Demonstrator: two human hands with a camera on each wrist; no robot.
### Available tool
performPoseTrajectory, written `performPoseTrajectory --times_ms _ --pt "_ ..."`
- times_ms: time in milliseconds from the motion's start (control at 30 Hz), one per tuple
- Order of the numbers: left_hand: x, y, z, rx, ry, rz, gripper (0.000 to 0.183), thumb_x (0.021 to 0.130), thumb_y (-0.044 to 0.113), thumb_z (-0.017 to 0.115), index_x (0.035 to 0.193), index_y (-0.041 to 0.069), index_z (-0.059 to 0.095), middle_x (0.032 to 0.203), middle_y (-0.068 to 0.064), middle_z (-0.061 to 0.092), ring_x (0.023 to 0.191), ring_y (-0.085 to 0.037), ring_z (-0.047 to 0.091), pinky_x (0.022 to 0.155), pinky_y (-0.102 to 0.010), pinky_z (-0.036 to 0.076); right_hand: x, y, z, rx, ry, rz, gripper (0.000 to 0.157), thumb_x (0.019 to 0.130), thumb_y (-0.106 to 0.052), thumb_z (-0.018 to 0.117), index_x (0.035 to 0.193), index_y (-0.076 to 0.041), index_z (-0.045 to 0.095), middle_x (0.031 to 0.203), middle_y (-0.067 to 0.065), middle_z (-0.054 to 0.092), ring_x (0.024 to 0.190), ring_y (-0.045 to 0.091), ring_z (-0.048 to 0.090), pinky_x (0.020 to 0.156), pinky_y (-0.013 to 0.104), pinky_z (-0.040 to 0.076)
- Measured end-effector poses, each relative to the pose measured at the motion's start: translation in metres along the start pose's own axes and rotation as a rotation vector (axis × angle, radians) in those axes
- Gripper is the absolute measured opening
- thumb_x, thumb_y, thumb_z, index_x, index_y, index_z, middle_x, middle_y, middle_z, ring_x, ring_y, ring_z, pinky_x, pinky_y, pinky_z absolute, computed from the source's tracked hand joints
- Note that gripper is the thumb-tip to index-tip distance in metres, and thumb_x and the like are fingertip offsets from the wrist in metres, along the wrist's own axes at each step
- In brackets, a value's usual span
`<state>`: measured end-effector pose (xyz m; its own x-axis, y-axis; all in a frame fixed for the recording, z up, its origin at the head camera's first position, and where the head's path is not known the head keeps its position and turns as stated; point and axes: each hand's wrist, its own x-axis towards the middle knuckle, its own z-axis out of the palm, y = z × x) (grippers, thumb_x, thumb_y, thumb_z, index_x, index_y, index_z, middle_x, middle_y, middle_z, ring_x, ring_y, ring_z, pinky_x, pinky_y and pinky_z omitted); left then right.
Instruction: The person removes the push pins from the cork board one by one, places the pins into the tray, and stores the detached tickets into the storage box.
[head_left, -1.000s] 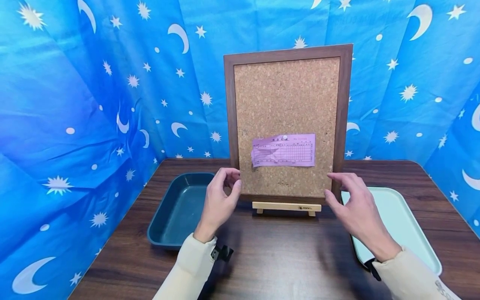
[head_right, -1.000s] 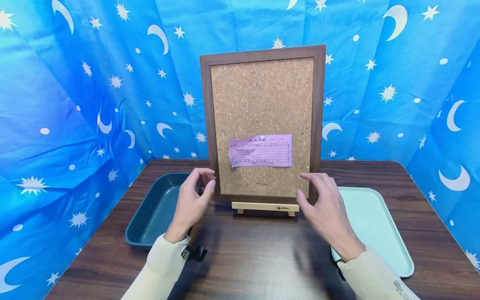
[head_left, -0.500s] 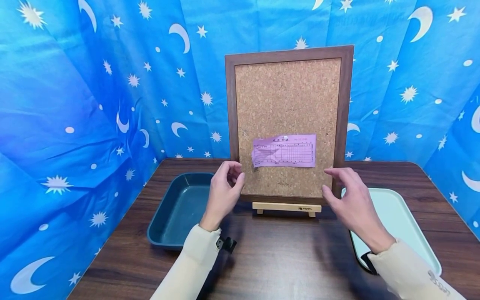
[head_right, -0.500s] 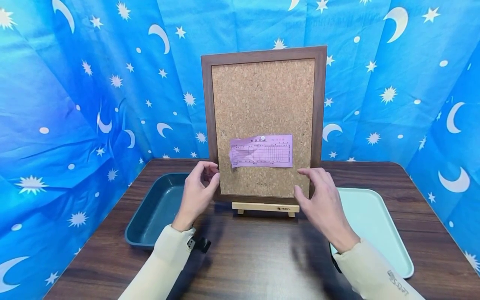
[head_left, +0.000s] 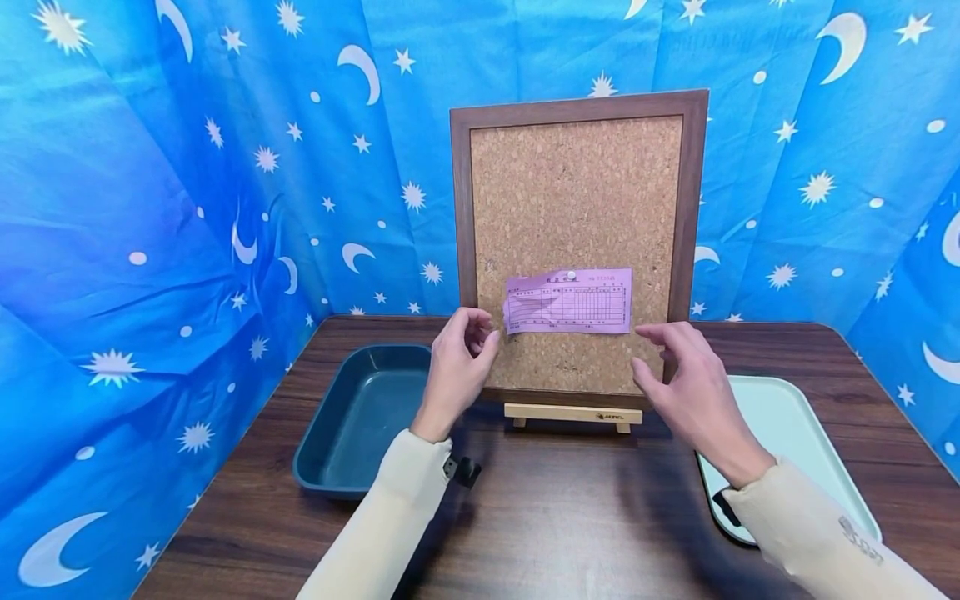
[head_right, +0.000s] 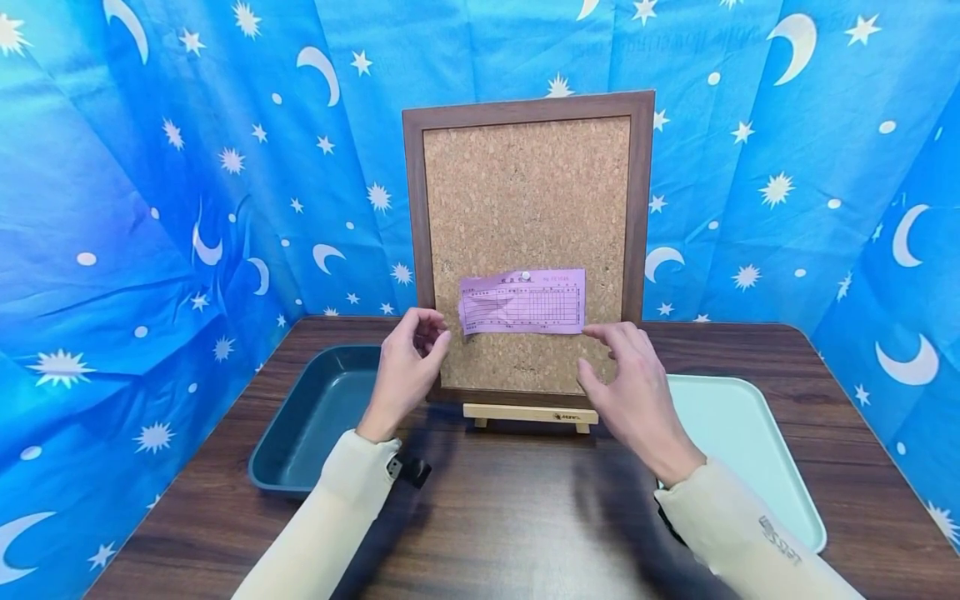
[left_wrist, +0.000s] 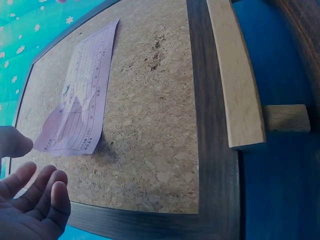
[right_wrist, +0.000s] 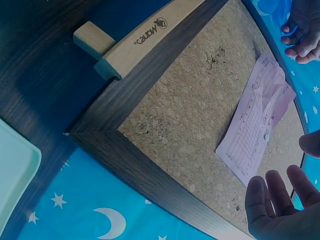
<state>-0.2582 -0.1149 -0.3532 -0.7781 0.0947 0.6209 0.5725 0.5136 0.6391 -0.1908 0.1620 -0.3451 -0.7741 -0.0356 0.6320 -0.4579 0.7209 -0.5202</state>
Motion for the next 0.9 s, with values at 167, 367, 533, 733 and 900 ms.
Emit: performPoseTrajectory --times_ms 167,367,533,733,900 --pt "0.006 0.002 0.004 0.0 -0.017 -0.016 0.023 0.09 0.01 0.063 0.11 0.001 0.057 0.097 -0.004 0.059 0.079 -0.011 0.056 0.066 -0.027 0.048 0.005 0.001 0.002 0.023 0.002 -0.02 0.034 0.082 -0.004 0.068 0.114 -0.004 0.061 0.104 0.012 0.058 0.086 0.028 0.054 0.073 0.043 0.044" --pt "0.01 0.004 0.005 0.007 -0.012 -0.024 0.026 0.089 0.011 0.065 0.112 0.0 0.057 0.098 -0.007 0.061 0.08 -0.012 0.057 0.066 -0.027 0.048 0.011 0.004 0.008 0.043 0.006 -0.019 0.032 0.082 -0.003 0.067 0.113 -0.003 0.061 0.106 0.012 0.059 0.088 0.03 0.056 0.076 0.045 0.045" --pt "0.013 0.004 0.006 0.012 -0.007 -0.042 0.026 0.088 0.013 0.066 0.11 0.002 0.058 0.097 -0.006 0.061 0.079 -0.013 0.057 0.066 -0.027 0.048 0.02 0.003 0.014 0.053 0.008 -0.028 0.029 0.082 -0.003 0.066 0.111 -0.001 0.061 0.106 0.012 0.059 0.088 0.029 0.056 0.077 0.043 0.045" --pt "0.018 0.004 0.011 0.007 -0.008 -0.041 0.024 0.088 0.012 0.067 0.109 0.003 0.058 0.097 -0.007 0.061 0.079 -0.014 0.057 0.067 -0.027 0.049 0.033 0.0 0.024 0.063 0.026 -0.071 0.027 0.081 -0.002 0.067 0.107 0.0 0.063 0.1 0.013 0.059 0.088 0.029 0.055 0.075 0.042 0.045" --pt "0.02 0.004 0.015 0.021 -0.004 -0.028 0.022 0.088 0.011 0.066 0.107 0.003 0.058 0.094 -0.007 0.061 0.077 -0.014 0.057 0.066 -0.027 0.049 0.04 -0.004 0.029 0.054 0.012 -0.063 0.024 0.081 -0.002 0.066 0.105 0.0 0.064 0.098 0.013 0.058 0.088 0.027 0.053 0.072 0.038 0.042"
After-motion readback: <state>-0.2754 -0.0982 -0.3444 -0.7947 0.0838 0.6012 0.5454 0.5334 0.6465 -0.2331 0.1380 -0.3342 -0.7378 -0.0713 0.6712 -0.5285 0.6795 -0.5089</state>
